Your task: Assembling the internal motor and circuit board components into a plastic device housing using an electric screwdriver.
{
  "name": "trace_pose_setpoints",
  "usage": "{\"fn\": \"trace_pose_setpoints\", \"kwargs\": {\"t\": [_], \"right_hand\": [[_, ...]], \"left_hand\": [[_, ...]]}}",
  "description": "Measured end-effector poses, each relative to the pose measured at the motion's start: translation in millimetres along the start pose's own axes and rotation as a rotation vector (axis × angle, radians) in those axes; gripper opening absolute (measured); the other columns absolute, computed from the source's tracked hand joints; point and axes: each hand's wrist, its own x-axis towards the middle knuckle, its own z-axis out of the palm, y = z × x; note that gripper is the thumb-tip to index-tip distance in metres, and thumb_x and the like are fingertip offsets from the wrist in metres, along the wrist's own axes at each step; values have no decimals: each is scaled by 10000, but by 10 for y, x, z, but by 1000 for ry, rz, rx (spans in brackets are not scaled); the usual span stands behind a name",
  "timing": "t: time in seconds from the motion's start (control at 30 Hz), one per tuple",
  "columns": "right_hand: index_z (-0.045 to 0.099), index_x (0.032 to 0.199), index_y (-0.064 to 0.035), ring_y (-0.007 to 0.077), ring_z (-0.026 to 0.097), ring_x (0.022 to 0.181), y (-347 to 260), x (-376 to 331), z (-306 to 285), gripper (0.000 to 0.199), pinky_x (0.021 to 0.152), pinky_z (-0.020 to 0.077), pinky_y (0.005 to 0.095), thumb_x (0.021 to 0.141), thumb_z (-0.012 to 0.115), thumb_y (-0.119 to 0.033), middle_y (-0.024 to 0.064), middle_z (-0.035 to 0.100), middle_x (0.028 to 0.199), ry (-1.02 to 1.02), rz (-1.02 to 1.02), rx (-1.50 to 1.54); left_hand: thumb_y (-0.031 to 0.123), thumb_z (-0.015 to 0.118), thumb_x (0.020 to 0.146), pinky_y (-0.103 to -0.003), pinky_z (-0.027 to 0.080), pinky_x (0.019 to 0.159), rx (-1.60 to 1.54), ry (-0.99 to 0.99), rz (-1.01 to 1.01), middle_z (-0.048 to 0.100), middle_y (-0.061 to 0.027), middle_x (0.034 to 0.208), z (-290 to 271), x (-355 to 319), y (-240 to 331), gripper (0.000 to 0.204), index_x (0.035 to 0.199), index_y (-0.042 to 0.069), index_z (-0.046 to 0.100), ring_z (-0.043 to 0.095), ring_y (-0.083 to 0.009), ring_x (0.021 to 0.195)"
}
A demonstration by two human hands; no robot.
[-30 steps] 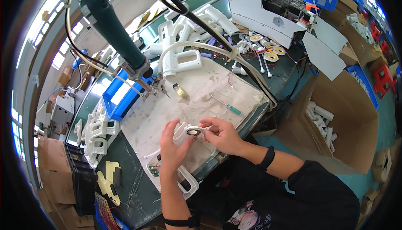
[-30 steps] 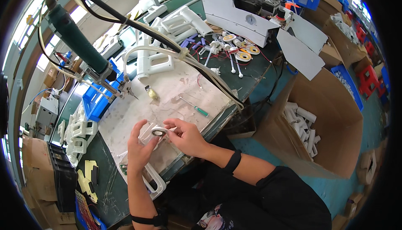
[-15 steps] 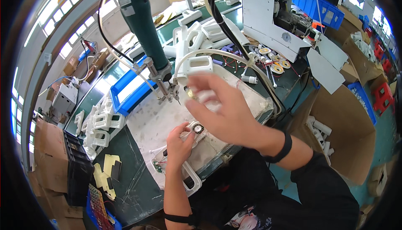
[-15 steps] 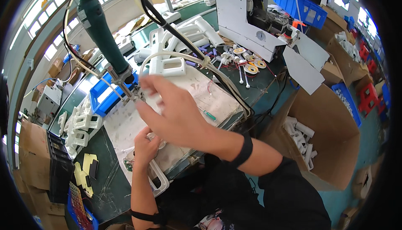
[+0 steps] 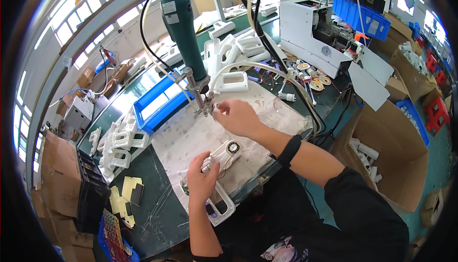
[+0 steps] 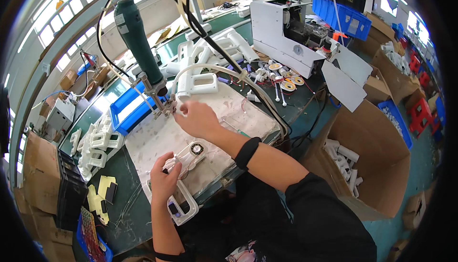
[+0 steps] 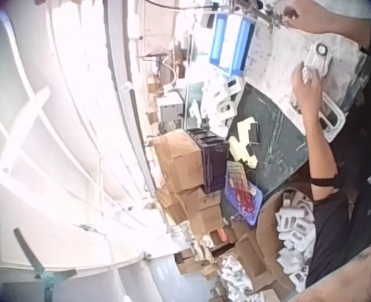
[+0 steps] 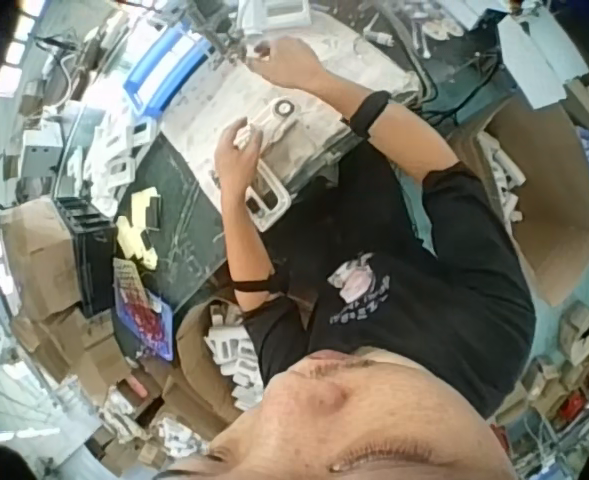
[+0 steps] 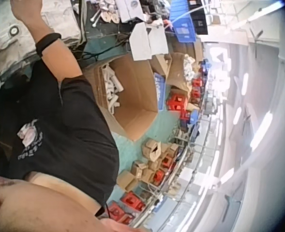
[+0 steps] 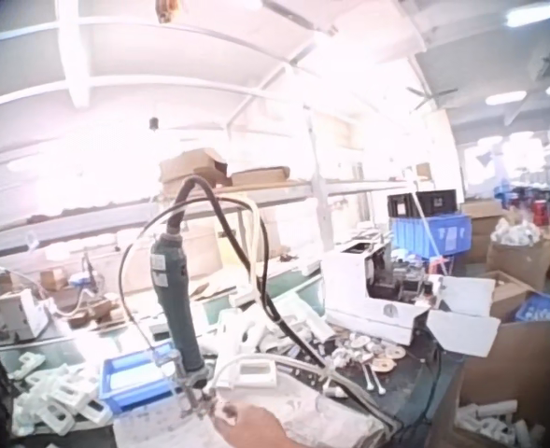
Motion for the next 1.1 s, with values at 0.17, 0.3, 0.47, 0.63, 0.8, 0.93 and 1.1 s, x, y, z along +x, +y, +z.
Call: {"fn": "trace_pose_setpoints", "kwargs": {"t": [0.17, 0.3, 0.47, 0.63, 0.8, 0.93, 1.1], "right_hand": [[698, 1025, -33, 346, 662, 901, 480, 225, 371, 394, 832, 512, 427, 827, 654, -370, 192, 689, 963, -92, -216, -258], [695, 992, -30, 367, 655, 902, 377, 314, 392, 328, 819, 514, 447, 866, 616, -322, 189, 684, 962, -205, -86, -209], [686, 884, -49, 359, 673, 858, 295, 157, 234, 244, 773, 525, 460, 886, 593, -274, 182, 691, 875, -199, -88, -409], [669, 892, -57, 358, 678, 808, 247, -188, -155, 217, 705, 534, 457, 874, 608, -264, 171, 684, 819, -296, -209, -551], [638, 824, -64, 297, 667, 728, -206, -906, -1025, 178, 621, 528, 415, 865, 648, -237, 100, 651, 741, -102, -546, -295], [682, 964, -45, 178, 650, 678, -249, -796, -1940, 129, 655, 522, 277, 836, 686, -42, 86, 667, 776, 509, -810, -306], [683, 899, -22, 212, 676, 710, -40, 371, -2901, 189, 649, 513, 299, 904, 628, -202, 116, 688, 775, 1071, -658, -142]], "left_hand": [[107, 688, 820, -343, 442, 950, 0, 27, 12, 648, -124, 1147, 2, -34, -53, 370, 1167, -2, 622, 600, -227, 1079], [93, 674, 826, -379, 436, 961, -52, 53, -64, 644, -128, 1150, -118, -158, 6, 362, 1165, -18, 613, 594, -223, 1090], [5, 646, 811, -344, 467, 903, -292, 265, -70, 636, -125, 1104, -177, -361, -180, 336, 1144, -23, 606, 600, -198, 1016], [115, 553, 956, -355, 520, 810, -198, 447, -119, 668, -190, 1056, -314, -659, -61, 273, 1142, -80, 600, 648, -256, 920], [107, 606, 927, -320, 512, 713, -269, 674, -131, 672, -142, 917, -440, -1063, -455, 233, 1064, -78, 639, 616, -213, 775], [121, 614, 926, -300, 498, 616, -218, 629, -380, 673, -126, 879, -434, -1292, -859, 237, 1061, -72, 642, 595, -187, 698], [158, 621, 933, -303, 496, 607, -268, 654, -429, 676, -133, 906, -405, -1121, -752, 280, 1080, -80, 638, 597, -182, 706]]}}
